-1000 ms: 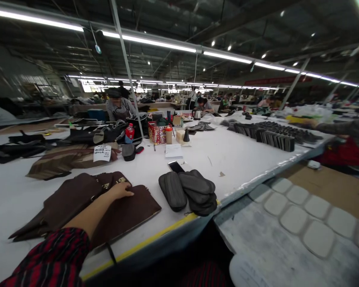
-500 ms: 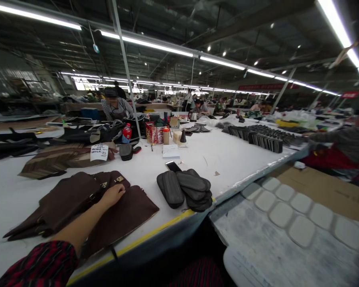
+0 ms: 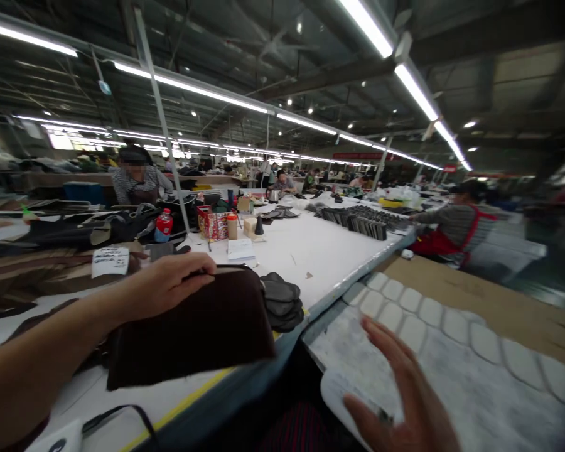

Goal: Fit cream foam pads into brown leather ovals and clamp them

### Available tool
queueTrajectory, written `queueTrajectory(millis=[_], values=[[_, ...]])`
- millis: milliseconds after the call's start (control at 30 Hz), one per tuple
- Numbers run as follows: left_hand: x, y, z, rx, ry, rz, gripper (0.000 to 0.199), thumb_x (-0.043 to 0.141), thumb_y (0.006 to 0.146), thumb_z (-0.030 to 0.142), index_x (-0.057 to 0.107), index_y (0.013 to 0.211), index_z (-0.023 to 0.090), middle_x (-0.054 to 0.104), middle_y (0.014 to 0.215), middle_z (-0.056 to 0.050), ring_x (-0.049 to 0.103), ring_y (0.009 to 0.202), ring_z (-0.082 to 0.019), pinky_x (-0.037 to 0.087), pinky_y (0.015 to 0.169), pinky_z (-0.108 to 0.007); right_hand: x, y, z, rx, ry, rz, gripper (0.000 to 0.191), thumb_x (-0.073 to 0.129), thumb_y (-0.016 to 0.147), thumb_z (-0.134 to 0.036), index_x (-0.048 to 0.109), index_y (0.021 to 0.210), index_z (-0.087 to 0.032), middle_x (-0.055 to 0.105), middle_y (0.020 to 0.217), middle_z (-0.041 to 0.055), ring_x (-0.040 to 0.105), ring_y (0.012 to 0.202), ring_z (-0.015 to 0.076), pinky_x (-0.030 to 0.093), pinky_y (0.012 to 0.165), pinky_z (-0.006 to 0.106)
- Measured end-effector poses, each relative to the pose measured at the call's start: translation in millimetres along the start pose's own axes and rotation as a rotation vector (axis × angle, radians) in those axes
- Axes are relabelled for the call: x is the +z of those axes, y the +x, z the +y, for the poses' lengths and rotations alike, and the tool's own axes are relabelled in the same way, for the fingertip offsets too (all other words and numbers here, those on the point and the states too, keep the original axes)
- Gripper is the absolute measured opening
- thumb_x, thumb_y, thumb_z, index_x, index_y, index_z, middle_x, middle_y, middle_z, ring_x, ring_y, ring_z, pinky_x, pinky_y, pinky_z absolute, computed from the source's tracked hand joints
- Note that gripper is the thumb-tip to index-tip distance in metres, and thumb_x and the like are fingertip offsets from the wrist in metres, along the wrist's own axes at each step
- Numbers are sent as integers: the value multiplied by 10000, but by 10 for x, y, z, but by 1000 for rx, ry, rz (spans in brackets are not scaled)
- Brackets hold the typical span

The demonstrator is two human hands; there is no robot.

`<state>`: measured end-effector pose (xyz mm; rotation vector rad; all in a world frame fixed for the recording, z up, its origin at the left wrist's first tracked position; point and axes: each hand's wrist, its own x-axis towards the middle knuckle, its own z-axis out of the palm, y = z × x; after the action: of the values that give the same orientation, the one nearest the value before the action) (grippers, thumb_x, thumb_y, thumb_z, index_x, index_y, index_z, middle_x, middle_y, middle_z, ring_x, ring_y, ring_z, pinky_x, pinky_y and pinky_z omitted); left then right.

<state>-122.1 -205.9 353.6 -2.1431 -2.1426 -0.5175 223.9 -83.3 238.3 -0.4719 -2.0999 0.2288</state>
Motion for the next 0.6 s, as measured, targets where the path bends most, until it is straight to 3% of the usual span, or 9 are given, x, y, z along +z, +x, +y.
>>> queueTrajectory(millis=[67,100,200,267,367,433,500,600], values=[[109,291,424,170,-153,-212,199,422,864,360,536,857,197,581,800,-1,514,735,-141,386,694,-224,60,275,-148,30,154,-122,824,653,721,-424,234,1384,-171,352,1374,136,349,1247,284,384,977,413],[195,436,596,229,-252,-275,205,431,860,367,535,837,192,566,770,7,499,709,-130,386,667,-214,87,385,-169,66,266,-195,813,661,707,-446,272,1368,-176,383,1351,126,379,1219,278,385,971,398],[565,857,956,302,-589,-419,217,475,839,384,528,826,175,528,732,20,463,665,-109,369,591,-193,103,472,-15,315,697,-433,460,574,782,-455,527,1143,-175,592,1014,51,559,891,184,470,754,286],[878,1112,1104,292,-808,-541,222,523,814,385,529,814,162,512,713,24,445,630,-96,345,543,-181,49,318,181,523,919,-423,364,591,772,-441,584,989,-149,590,809,8,538,684,117,437,599,214],[1385,1384,1247,219,-1101,-773,223,603,764,364,542,782,150,514,669,31,427,561,-76,312,492,-169,-86,-71,463,799,1043,-188,293,622,757,-406,601,848,-128,542,639,-24,457,511,64,357,479,173],[1725,1461,1284,135,-1279,-881,235,628,749,350,574,872,157,534,635,35,433,522,-72,308,472,-166,-179,-352,620,928,1069,51,282,605,766,-406,613,824,-130,553,609,-17,472,486,77,380,482,195],[2074,1444,1290,25,-1440,-943,318,629,749,362,592,990,157,561,600,29,458,502,-83,323,461,-172,-244,-640,750,994,1042,340,296,577,769,-431,631,805,-142,594,634,9,540,546,124,443,550,250],[2595,1250,1349,-217,-1725,-989,359,621,738,448,652,859,111,657,701,-45,578,636,-144,438,588,-217,-228,-1084,881,1027,906,608,343,528,767,-487,654,726,-170,621,642,38,594,656,184,482,638,317]])
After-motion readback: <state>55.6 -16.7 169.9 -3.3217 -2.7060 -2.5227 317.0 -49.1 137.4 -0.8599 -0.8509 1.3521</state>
